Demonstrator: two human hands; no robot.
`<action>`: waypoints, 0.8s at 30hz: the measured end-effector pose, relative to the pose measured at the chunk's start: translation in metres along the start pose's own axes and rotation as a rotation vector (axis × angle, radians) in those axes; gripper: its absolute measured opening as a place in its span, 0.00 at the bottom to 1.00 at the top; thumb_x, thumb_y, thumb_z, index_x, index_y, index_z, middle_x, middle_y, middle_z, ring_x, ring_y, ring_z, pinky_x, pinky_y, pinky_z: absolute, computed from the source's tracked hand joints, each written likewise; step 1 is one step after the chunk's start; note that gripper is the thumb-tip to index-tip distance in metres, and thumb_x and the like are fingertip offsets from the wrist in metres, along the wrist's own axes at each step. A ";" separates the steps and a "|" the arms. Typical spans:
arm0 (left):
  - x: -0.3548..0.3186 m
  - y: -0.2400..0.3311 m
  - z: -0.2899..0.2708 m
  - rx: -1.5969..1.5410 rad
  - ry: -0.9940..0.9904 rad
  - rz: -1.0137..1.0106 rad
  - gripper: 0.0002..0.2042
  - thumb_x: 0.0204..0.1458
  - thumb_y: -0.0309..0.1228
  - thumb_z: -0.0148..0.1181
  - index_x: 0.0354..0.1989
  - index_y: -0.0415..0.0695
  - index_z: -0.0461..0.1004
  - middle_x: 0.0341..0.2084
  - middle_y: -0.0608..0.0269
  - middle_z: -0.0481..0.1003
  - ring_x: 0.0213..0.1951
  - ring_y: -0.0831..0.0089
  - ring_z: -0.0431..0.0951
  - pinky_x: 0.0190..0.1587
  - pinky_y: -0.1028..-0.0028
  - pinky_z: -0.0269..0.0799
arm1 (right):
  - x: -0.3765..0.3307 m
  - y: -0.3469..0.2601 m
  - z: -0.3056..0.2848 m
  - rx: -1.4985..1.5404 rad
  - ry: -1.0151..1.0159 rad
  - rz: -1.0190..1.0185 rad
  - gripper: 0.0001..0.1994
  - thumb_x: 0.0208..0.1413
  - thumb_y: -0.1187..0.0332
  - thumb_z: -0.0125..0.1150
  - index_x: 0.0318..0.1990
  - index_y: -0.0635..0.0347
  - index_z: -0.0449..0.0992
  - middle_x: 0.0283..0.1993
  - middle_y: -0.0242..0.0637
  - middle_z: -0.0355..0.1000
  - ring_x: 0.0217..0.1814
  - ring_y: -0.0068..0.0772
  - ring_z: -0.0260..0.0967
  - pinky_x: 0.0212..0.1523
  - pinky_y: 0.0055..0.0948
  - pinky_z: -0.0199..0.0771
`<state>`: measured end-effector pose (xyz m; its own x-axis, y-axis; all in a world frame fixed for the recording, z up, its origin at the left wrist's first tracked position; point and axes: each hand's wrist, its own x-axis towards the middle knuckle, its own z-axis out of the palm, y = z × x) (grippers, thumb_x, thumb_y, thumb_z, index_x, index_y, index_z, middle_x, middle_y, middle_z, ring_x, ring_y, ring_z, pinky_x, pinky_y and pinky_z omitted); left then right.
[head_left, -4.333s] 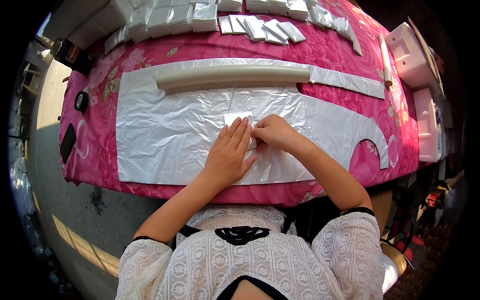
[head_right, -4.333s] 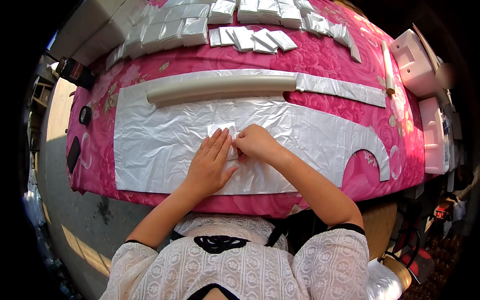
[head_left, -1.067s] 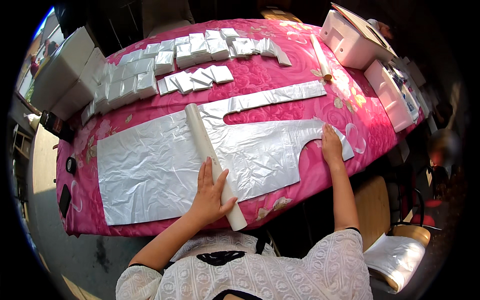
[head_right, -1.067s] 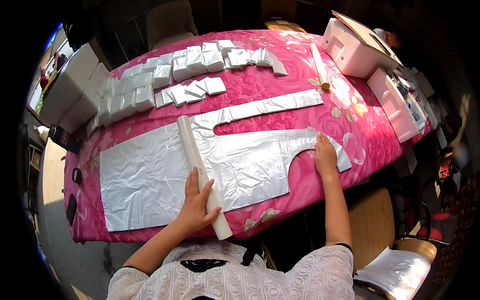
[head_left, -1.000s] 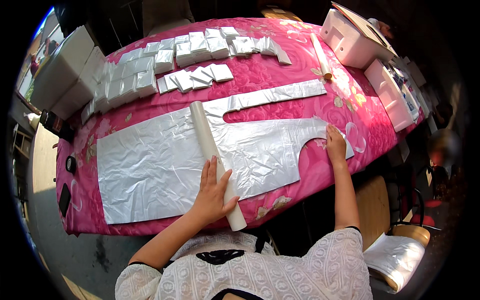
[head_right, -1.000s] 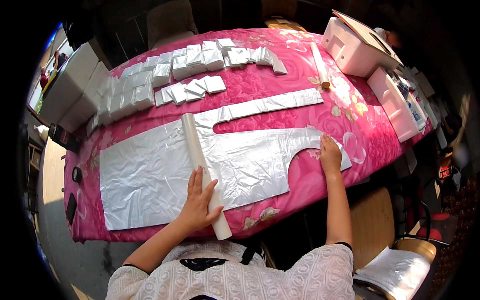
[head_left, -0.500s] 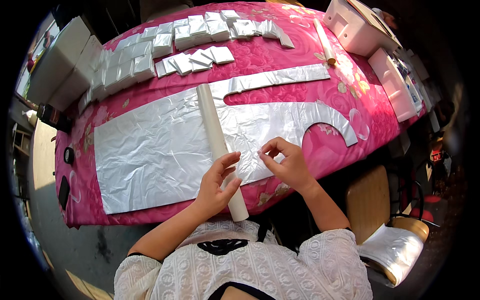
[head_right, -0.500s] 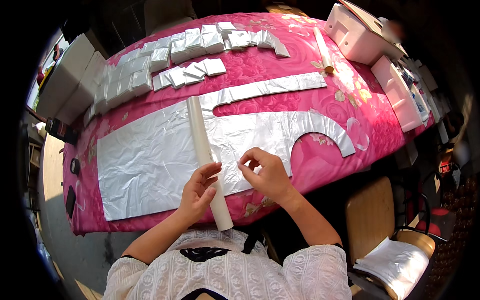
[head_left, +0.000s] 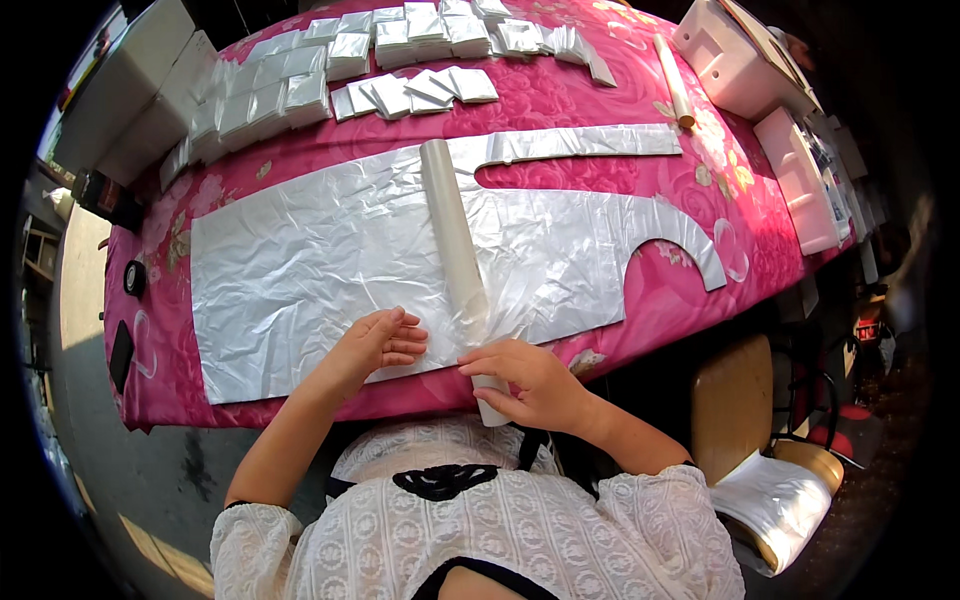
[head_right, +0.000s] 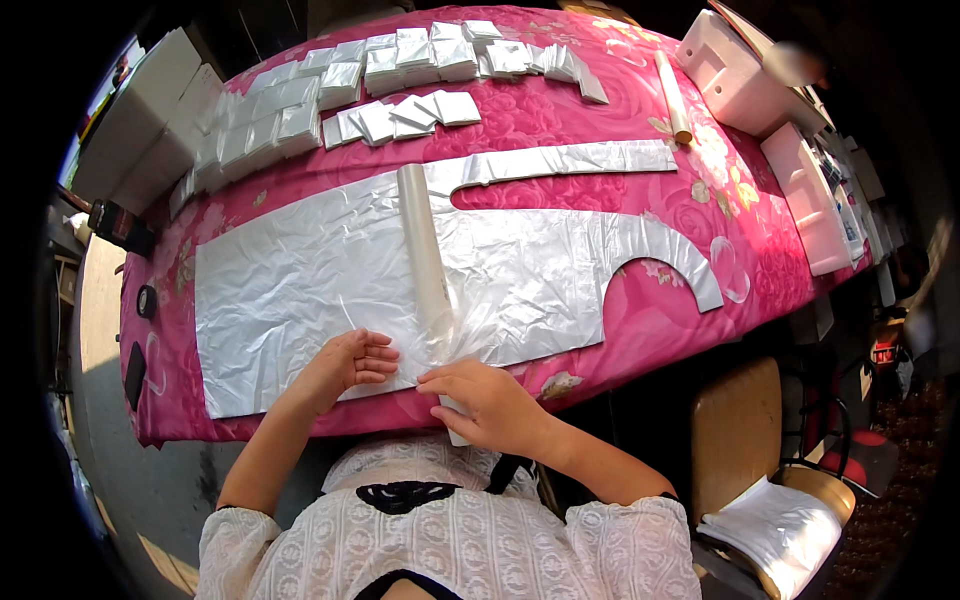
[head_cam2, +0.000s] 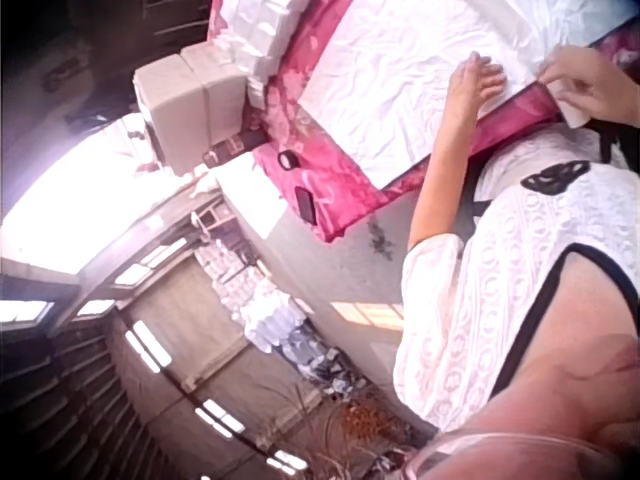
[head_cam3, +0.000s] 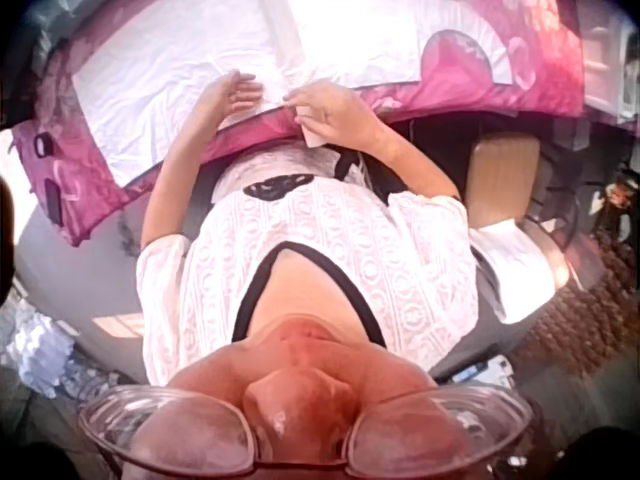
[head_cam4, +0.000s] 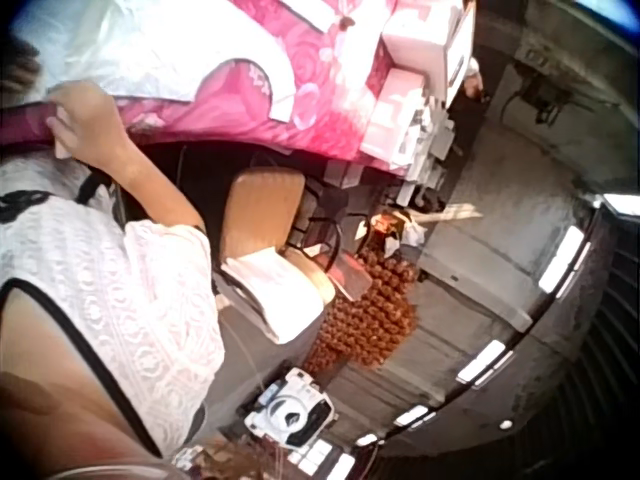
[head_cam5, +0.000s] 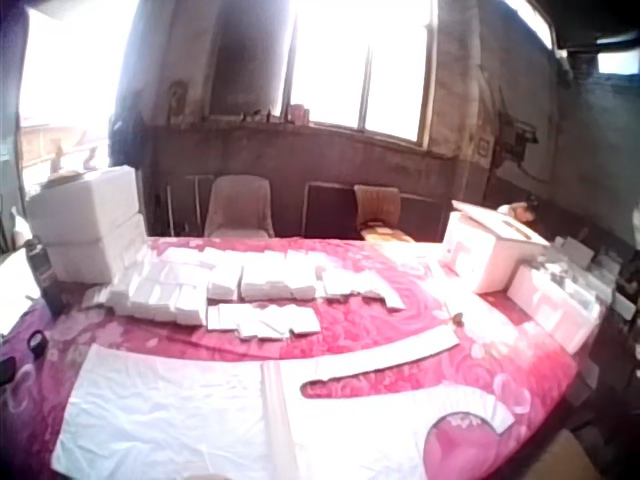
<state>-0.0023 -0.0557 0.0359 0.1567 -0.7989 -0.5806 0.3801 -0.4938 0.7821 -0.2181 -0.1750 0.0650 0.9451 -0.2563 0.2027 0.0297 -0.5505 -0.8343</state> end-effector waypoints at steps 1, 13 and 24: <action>0.002 0.000 0.005 -0.012 -0.043 -0.042 0.24 0.60 0.47 0.40 0.48 0.35 0.66 0.40 0.53 0.73 0.40 0.70 0.75 0.43 0.74 0.73 | -0.002 -0.001 0.001 0.010 0.002 -0.013 0.13 0.46 0.73 0.61 0.42 0.60 0.73 0.45 0.39 0.72 0.47 0.41 0.69 0.47 0.34 0.69; 0.025 0.015 0.078 1.331 0.257 0.902 0.35 0.33 0.40 0.69 0.54 0.43 0.65 0.53 0.55 0.65 0.59 0.55 0.59 0.63 0.58 0.50 | -0.023 0.000 0.011 -0.047 0.092 0.025 0.09 0.43 0.67 0.64 0.30 0.60 0.73 0.29 0.36 0.72 0.32 0.39 0.70 0.32 0.33 0.71; 0.036 0.047 0.061 1.185 0.220 0.991 0.13 0.37 0.17 0.61 0.33 0.45 0.76 0.27 0.62 0.75 0.34 0.66 0.76 0.35 0.70 0.73 | -0.041 0.007 0.024 -0.041 -0.029 0.726 0.24 0.43 0.47 0.61 0.26 0.66 0.75 0.22 0.46 0.72 0.24 0.42 0.71 0.27 0.35 0.70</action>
<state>-0.0340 -0.1286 0.0655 0.0659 -0.9457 0.3184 -0.8447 0.1170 0.5223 -0.2488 -0.1488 0.0386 0.7300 -0.5475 -0.4091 -0.6200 -0.2787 -0.7335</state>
